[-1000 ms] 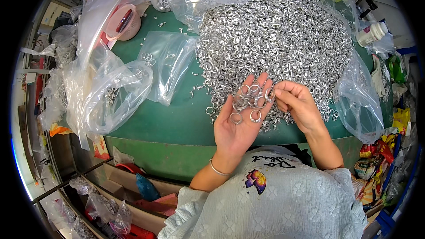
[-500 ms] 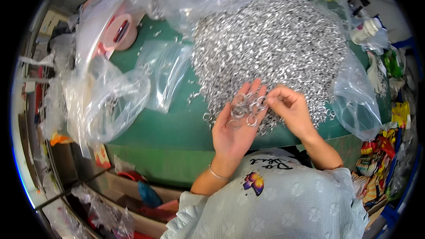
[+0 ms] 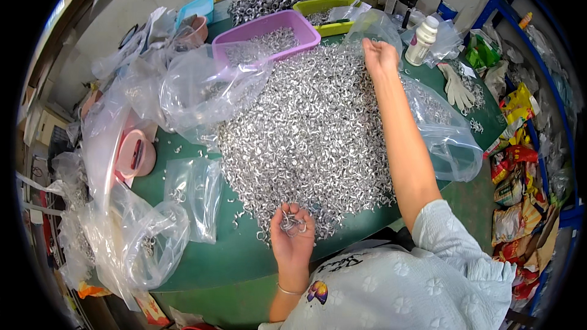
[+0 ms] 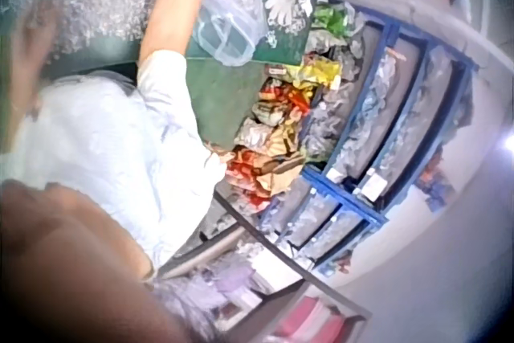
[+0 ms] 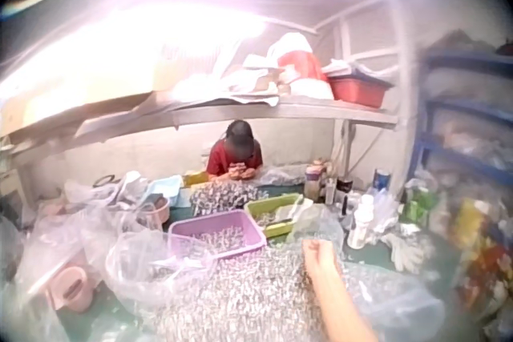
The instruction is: The person sorts through a large pile of small metal rings on a green table by hand, picking them up to group them and placing them into plastic bags.
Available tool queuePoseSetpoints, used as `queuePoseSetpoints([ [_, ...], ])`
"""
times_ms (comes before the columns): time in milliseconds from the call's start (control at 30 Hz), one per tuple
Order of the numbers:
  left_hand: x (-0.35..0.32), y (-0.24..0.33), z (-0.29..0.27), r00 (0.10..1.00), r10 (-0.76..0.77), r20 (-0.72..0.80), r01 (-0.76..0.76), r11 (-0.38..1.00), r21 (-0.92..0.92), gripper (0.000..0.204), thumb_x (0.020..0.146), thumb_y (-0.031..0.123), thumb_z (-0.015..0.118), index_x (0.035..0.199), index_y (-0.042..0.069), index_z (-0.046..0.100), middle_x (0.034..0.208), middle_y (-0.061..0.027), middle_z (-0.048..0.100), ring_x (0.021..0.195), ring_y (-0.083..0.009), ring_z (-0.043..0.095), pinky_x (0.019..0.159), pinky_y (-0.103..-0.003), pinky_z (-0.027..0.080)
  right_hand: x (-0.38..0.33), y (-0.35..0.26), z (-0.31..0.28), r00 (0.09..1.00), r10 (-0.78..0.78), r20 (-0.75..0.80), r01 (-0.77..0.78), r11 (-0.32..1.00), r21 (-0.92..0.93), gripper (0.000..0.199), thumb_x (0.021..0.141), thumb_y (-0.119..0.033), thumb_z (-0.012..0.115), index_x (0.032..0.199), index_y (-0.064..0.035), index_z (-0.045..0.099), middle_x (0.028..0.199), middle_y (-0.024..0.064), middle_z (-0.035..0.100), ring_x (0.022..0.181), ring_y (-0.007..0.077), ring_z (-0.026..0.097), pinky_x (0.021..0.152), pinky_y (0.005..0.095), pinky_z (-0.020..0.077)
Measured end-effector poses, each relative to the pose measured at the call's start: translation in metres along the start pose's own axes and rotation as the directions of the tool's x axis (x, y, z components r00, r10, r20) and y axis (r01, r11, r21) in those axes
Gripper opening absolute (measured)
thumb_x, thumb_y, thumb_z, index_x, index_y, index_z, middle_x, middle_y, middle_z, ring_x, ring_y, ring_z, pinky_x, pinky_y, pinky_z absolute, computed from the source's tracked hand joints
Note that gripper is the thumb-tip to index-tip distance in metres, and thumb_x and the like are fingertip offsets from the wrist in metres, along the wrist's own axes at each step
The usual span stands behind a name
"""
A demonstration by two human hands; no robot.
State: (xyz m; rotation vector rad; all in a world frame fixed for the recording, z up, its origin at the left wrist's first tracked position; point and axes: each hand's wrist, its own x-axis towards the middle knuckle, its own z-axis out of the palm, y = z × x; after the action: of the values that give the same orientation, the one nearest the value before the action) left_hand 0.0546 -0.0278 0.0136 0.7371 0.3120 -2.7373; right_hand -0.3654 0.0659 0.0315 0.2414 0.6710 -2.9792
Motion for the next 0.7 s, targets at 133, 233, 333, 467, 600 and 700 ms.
queuePoseSetpoints([
  [133,0.002,0.004,-0.008,0.998,-0.017,0.053,0.016,1.0,0.021,0.008,0.086,0.014,0.051,0.089,0.007,0.053,0.084,-0.0057,0.051,0.076,-0.0169,0.05,0.072,-0.032,0.048,0.022,0.01,0.014,0.949,-0.315,0.02,0.31,0.919,-0.243,0.064,0.082,0.01,0.036,0.139,0.0053,0.008,0.137,0.0243,0.024,0.123,0.0329,0.036,0.102,0.0414,0.0327],
  [233,-0.001,0.013,-0.014,0.999,0.041,0.033,-0.041,0.999,0.02,0.009,0.085,0.013,0.052,0.091,0.006,0.053,0.082,-0.0056,0.05,0.074,-0.0165,0.049,0.072,-0.031,0.047,-0.033,0.042,0.017,0.956,-0.25,0.154,0.293,0.776,-0.559,0.059,0.085,0.007,0.04,0.138,0.0047,0.014,0.139,0.0206,0.029,0.127,0.0305,0.034,0.105,0.039,0.029],
  [333,-0.008,0.022,-0.02,0.996,0.089,-0.023,-0.089,0.996,-0.009,0.012,0.083,0.011,0.054,0.093,0.006,0.053,0.075,-0.005,0.048,0.071,-0.016,0.047,0.07,-0.029,0.046,-0.121,0.057,0.006,0.912,-0.041,0.408,0.37,0.511,-0.776,0.058,0.087,-0.008,0.051,0.139,-0.0015,0.025,0.143,0.0187,0.027,0.13,0.0279,0.032,0.105,0.0372,0.0304],
  [467,-0.017,0.041,-0.033,0.975,0.166,0.146,-0.176,0.983,0.058,0.023,0.081,0.01,0.052,0.103,0.006,0.052,0.064,-0.0015,0.039,0.063,-0.0135,0.038,0.058,-0.025,0.037,-0.223,0.057,-0.001,0.696,0.255,0.671,0.55,0.412,-0.726,0.033,0.088,-0.004,0.048,0.12,-0.0006,0.051,0.124,0.0141,0.05,0.114,0.0254,0.049,0.094,0.0341,0.0404],
  [600,-0.046,0.072,-0.049,0.908,0.381,0.174,-0.397,0.915,0.07,0.03,0.081,0.011,0.052,0.109,0.002,0.049,0.068,-0.0019,0.043,0.062,-0.0128,0.041,0.056,-0.024,0.038,-0.281,0.049,-0.004,0.43,0.617,0.659,0.571,0.38,-0.728,0.02,0.085,-0.002,0.049,0.1,0.0033,0.061,0.099,0.0119,0.062,0.092,0.0206,0.059,0.082,0.0299,0.0443],
  [700,-0.069,0.104,-0.05,0.822,0.564,0.078,-0.568,0.822,0.043,0.03,0.081,0.011,0.053,0.109,0.001,0.048,0.079,-0.0045,0.051,0.063,-0.0139,0.049,0.053,-0.024,0.046,-0.299,0.044,-0.008,0.365,0.706,0.606,0.527,0.38,-0.76,0.019,0.084,-0.002,0.05,0.098,0.0036,0.061,0.091,0.012,0.064,0.086,0.0198,0.061,0.079,0.03,0.0458],
])
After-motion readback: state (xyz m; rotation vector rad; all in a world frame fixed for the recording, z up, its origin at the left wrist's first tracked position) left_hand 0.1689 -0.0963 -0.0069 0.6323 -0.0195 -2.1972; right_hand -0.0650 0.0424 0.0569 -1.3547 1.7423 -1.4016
